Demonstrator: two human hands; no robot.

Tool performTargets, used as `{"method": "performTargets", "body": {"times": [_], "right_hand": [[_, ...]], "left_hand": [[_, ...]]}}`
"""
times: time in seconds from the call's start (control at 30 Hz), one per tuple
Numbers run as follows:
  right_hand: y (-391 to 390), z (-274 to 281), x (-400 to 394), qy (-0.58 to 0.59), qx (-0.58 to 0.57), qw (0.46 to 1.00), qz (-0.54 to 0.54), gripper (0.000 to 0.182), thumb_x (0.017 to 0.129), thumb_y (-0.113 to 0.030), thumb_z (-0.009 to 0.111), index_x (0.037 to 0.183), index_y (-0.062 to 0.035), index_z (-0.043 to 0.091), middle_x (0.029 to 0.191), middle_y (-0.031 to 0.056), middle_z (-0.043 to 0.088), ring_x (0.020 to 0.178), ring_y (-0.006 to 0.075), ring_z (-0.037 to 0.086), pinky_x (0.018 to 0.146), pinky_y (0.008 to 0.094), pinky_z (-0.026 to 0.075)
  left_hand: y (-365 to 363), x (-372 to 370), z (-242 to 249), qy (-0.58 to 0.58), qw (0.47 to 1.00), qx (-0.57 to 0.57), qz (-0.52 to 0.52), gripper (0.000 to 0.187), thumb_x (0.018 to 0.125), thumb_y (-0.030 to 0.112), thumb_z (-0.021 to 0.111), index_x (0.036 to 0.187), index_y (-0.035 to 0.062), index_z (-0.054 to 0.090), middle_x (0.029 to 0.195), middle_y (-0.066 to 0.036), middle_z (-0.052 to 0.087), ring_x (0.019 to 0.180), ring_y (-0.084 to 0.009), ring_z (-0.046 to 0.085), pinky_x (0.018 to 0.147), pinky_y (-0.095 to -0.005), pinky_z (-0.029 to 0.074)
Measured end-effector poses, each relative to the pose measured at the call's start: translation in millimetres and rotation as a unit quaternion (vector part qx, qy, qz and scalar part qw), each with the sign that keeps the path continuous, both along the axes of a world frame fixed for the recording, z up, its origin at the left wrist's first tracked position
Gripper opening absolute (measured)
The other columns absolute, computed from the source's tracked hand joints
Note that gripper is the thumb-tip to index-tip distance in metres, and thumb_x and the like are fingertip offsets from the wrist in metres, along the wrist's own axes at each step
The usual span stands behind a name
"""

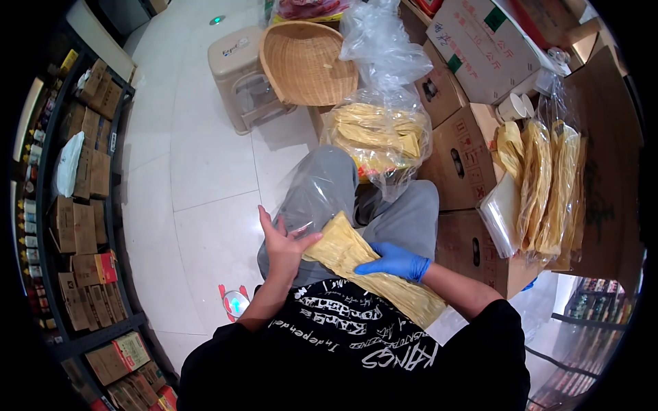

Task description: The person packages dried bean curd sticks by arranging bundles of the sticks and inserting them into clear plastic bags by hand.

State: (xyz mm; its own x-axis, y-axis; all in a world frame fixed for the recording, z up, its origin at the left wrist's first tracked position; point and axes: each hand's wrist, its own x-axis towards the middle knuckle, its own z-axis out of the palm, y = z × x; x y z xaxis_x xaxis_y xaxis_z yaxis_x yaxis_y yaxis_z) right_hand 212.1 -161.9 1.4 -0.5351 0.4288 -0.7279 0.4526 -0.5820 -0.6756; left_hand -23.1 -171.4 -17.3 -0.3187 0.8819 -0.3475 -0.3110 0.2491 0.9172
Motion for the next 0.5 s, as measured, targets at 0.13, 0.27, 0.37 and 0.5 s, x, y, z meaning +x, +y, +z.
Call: {"method": "performTargets", "body": {"times": [0.13,0.27,0.37,0.5], "right_hand": [[-1,-4,-3,0.017,0.017,1.0,0.0,0.072,0.077,-0.037,0.076,0.129,0.0044,0.049,0.116,0.0136,0.061,0.102,0.0183,0.058,0.093,0.0308,0.044],[0,-1,-5,0.04,-0.001,0.999,-0.012,0.07,0.078,-0.036,0.076,0.129,0.0038,0.048,0.116,0.0129,0.061,0.103,0.0177,0.058,0.093,0.0306,0.044],[0,0,-4,0.057,-0.015,0.998,-0.014,0.07,0.079,-0.034,0.076,0.13,0.0037,0.047,0.117,0.0124,0.06,0.104,0.0174,0.057,0.093,0.0302,0.044],[0,6,-2,0.072,-0.02,0.997,-0.021,0.069,0.079,-0.03,0.076,0.131,0.0039,0.046,0.118,0.0119,0.059,0.104,0.0171,0.057,0.093,0.0302,0.044]], "left_hand": [[0,-11,-12,-0.025,0.998,-0.02,-0.046,0.127,0.059,-0.014,0.08,0.146,0.0027,-0.012,0.14,-0.03,0.03,0.113,-0.0318,0.053,0.089,-0.0367,0.052],[6,-28,-17,-0.118,0.98,-0.077,-0.138,0.093,0.066,-0.012,0.076,0.141,-0.0075,0.02,0.12,-0.025,0.055,0.106,-0.0265,0.059,0.088,-0.0337,0.052],[9,-29,-16,-0.167,0.96,-0.083,-0.208,0.065,0.072,-0.009,0.073,0.13,-0.0097,0.042,0.111,-0.02,0.062,0.103,-0.0231,0.061,0.089,-0.0312,0.051],[10,-28,-6,-0.193,0.939,-0.104,-0.264,0.048,0.079,-0.004,0.07,0.123,-0.0091,0.053,0.114,-0.018,0.063,0.102,-0.0201,0.062,0.09,-0.0292,0.049]]}}
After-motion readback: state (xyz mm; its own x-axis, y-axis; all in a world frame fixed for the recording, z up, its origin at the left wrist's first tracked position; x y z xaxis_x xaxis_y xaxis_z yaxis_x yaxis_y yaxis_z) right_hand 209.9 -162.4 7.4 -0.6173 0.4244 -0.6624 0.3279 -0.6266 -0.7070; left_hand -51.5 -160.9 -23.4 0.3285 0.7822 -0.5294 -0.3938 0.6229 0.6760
